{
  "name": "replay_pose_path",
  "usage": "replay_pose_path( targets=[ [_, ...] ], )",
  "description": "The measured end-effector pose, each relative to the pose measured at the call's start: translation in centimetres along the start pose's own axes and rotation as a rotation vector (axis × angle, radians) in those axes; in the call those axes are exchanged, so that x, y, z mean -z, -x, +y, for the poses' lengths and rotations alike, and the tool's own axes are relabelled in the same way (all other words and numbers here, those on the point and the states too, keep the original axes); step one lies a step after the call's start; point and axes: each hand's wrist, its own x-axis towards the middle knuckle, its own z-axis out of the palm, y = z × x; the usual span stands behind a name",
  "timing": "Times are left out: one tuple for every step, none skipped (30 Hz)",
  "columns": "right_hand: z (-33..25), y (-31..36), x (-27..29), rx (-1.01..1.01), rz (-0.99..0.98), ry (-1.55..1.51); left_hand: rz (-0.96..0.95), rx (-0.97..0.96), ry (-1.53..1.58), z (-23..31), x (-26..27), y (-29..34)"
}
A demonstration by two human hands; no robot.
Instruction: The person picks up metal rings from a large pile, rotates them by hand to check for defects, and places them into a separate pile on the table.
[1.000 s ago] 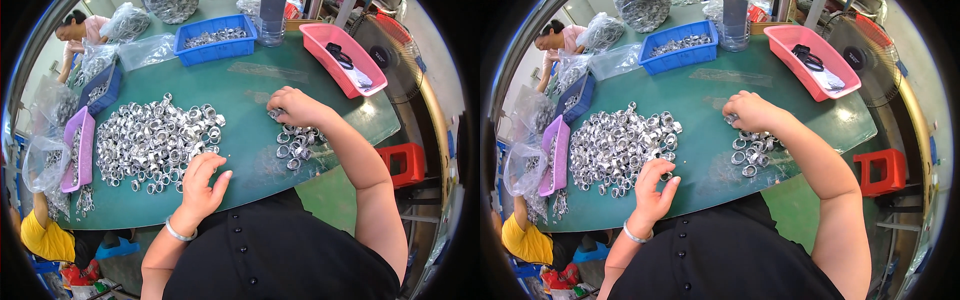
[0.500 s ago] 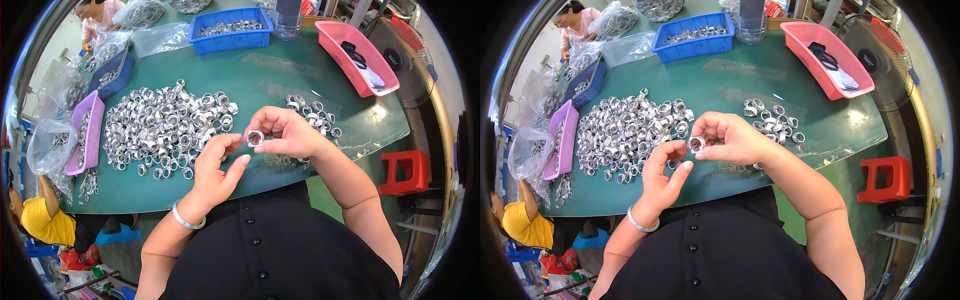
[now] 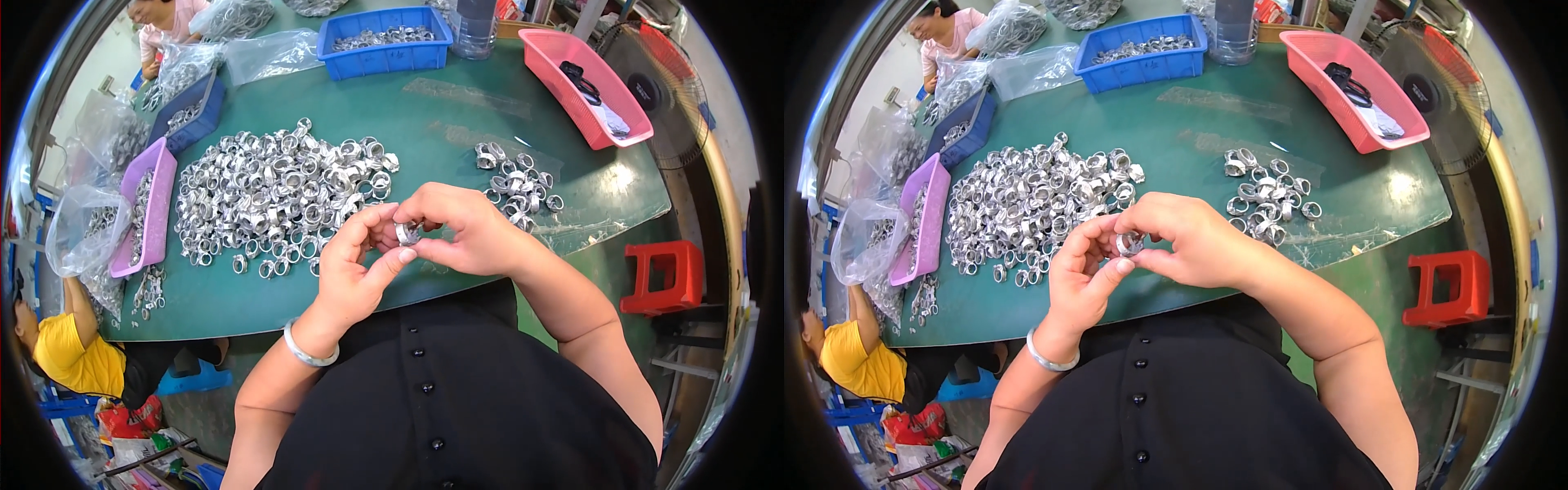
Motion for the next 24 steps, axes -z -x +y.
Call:
replay_pose_path(
  targets=[
    [-0.3, -0.1, -0.1, 0.000, 0.000, 0.000, -0.005, 0.043, 0.113, 0.0, 0.0, 0.0],
    [-0.8, -0.1, -0.2, -0.015, 0.012, 0.028, -0.040, 0.042, 0.132, 0.0, 0.2, 0.0],
    [-1.2, -0.1, -0.2, -0.029, 0.024, 0.056, -0.041, 0.042, 0.132, 0.0, 0.3, 0.2],
    [-1.6, -0.1, -0.1, -0.063, -0.006, 0.056, -0.049, 0.062, 0.167, 0.0, 0.5, 0.4],
    [-1.7, -0.1, 0.0, -0.063, -0.006, 0.054, -0.058, 0.082, 0.202, 0.0, 0.5, 0.6],
    [-1.8, 0.0, -0.1, -0.074, -0.002, 0.057, -0.057, 0.083, 0.201, 0.1, 0.6, 0.7],
    [-1.9, 0.1, -0.1, -0.087, 0.003, 0.061, -0.065, 0.093, 0.242, 0.0, 0.6, 0.8],
    [-1.9, 0.2, -0.2, -0.088, 0.004, 0.061, -0.072, 0.102, 0.282, 0.0, 0.6, 0.8],
    [-1.9, 0.3, -0.4, -0.093, 0.031, 0.037, -0.073, 0.103, 0.282, -0.1, 0.6, 0.9],
    [-1.9, 0.4, -0.5, -0.098, 0.056, 0.013, -0.069, 0.105, 0.294, -0.2, 0.7, 0.9],
    [-1.8, 0.5, -0.5, -0.098, 0.056, 0.012, -0.066, 0.107, 0.306, -0.3, 0.7, 0.9],
    [-1.7, 0.6, -0.6, -0.098, 0.075, 0.003, -0.065, 0.108, 0.305, -0.2, 0.6, 0.9],
    [-1.5, 0.7, -0.6, -0.099, 0.095, -0.005, -0.057, 0.109, 0.293, -0.1, 0.6, 0.9],
    [-1.5, 0.8, -0.6, -0.100, 0.094, -0.005, -0.048, 0.110, 0.280, -0.1, 0.5, 0.9],
    [-1.4, 0.8, -0.6, -0.101, 0.102, -0.006, -0.048, 0.111, 0.281, -0.1, 0.5, 0.9],
    [-1.4, 0.9, -0.6, -0.102, 0.109, -0.009, -0.041, 0.093, 0.234, -0.2, 0.4, 0.9],
    [-1.3, 0.9, -0.6, -0.102, 0.107, -0.011, -0.034, 0.076, 0.187, -0.3, 0.4, 0.8],
    [-1.1, 0.9, -0.6, -0.089, 0.111, -0.010, -0.032, 0.077, 0.187, -0.4, 0.3, 0.8],
    [-1.0, 1.0, -0.5, -0.076, 0.117, -0.006, -0.029, 0.061, 0.130, -0.4, 0.3, 0.8],
    [-0.9, 1.0, -0.5, -0.076, 0.117, -0.007, -0.025, 0.044, 0.072, -0.5, 0.3, 0.7],
    [-0.9, 1.0, -0.5, -0.075, 0.120, -0.017, -0.025, 0.045, 0.072, -0.5, 0.3, 0.7],
    [-0.8, 1.1, -0.6, -0.075, 0.125, -0.027, -0.025, 0.043, 0.066, -0.5, 0.3, 0.7],
    [-0.7, 1.1, -0.6, -0.076, 0.125, -0.028, -0.024, 0.041, 0.060, -0.6, 0.3, 0.7],
    [-0.6, 1.1, -0.6, -0.071, 0.124, -0.024, -0.024, 0.043, 0.060, -0.5, 0.2, 0.7]
  ],
)
